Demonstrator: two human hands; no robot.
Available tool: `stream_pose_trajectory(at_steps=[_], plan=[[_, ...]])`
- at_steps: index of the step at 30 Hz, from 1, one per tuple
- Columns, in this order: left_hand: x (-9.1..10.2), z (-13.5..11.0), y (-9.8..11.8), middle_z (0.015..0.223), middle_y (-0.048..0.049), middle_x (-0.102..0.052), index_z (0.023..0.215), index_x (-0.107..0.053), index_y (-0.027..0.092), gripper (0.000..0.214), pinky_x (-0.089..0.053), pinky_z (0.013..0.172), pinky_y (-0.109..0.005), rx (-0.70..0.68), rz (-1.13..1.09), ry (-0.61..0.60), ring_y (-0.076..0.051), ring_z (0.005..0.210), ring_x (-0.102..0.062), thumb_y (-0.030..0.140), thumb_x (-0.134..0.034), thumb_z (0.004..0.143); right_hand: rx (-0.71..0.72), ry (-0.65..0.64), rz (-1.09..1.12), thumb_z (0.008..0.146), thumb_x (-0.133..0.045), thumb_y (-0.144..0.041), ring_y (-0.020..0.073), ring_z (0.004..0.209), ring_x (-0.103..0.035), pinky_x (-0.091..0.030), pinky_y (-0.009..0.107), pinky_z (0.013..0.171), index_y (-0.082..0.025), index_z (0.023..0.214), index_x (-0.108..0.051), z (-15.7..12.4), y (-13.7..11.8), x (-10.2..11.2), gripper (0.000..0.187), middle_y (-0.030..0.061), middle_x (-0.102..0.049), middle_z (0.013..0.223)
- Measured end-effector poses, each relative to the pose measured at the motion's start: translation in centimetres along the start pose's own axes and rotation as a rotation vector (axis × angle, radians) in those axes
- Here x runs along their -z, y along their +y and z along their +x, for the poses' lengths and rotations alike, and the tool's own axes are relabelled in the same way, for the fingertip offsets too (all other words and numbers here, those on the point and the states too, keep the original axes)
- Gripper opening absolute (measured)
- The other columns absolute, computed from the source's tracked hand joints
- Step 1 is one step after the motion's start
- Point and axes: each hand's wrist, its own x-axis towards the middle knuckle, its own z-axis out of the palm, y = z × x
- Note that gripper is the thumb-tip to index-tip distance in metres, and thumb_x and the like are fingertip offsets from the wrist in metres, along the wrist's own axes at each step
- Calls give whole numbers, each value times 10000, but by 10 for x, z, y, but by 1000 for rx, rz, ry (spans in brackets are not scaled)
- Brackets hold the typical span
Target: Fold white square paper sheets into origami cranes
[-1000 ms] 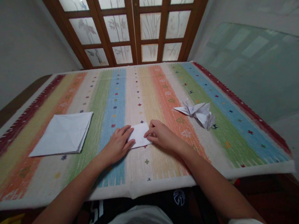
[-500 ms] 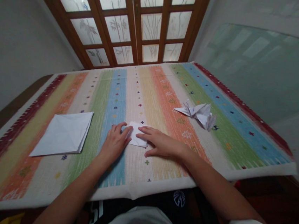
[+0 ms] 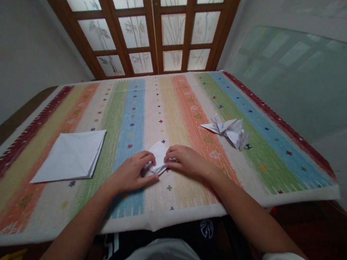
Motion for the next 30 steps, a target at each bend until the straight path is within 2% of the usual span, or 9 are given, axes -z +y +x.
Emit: stream_pose_trajectory(at_steps=[2,6,11,15,18,20,23,26,30], plan=[[0,0,0,1241,-111,-738,1065,-693,230,264,-600,972,-449,7,1,-20,-303,1116,-706,441,-784,935,7,-1,3,1067,-688,-252,240,1020,-736,-560,388,948,-253,1021,-858,0,-1,2,176,86,-807,1095],[-2,2,-5,1241,-109,-744,1047,-713,222,171,-594,969,-429,29,-5,-20,-282,1106,-718,384,-719,991,-13,-2,-7,1070,-642,-238,224,932,-722,-543,370,886,-238,966,-843,0,-3,4,226,80,-804,1015],[-1,3,-4,1207,-115,-763,1020,-733,212,249,-594,954,-420,25,-27,-6,-266,1052,-732,439,-640,1064,-24,35,-38,1055,-636,-239,222,882,-705,-523,356,839,-232,936,-815,3,-1,1,215,77,-784,964],[-3,3,-4,1099,-99,-776,1140,-715,219,193,-600,912,-419,65,-25,40,-257,969,-731,361,-605,1069,-50,55,-56,1051,-626,-224,221,880,-695,-526,357,843,-226,941,-776,6,1,-4,186,74,-764,953],[-7,4,-7,1107,-92,-777,1243,-675,225,227,-605,876,-400,105,-45,87,-236,915,-729,264,-609,1030,-78,97,-26,1036,-644,-210,220,879,-693,-546,361,839,-225,1026,-756,8,2,-9,114,79,-754,1024],[-10,5,-9,1161,-101,-767,1210,-685,222,206,-607,870,-391,98,-20,92,-225,911,-728,236,-599,1023,-82,134,-18,1018,-665,-197,226,913,-698,-568,375,866,-234,1114,-746,8,4,-12,131,89,-743,1105],[-12,5,-9,1201,-109,-751,1088,-728,216,163,-613,863,-378,62,37,72,-228,950,-728,236,-573,1041,-71,193,-58,987,-711,-194,279,1109,-701,-582,451,1015,-259,1280,-724,9,8,-17,301,120,-712,1254],[-14,6,-8,1191,-112,-745,1044,-753,207,196,-624,882,-381,56,62,76,-242,1003,-730,245,-561,1056,-90,231,-91,978,-730,-210,330,1249,-666,-553,527,1118,-266,1426,-677,10,14,-22,454,148,-692,1327],[-15,7,-6,1208,-112,-736,1043,-757,200,173,-634,934,-406,65,62,72,-250,1039,-737,256,-595,1059,-124,248,-66,1007,-674,-192,318,1200,-683,-558,516,1093,-247,1398,-706,13,17,-25,396,140,-722,1263]])
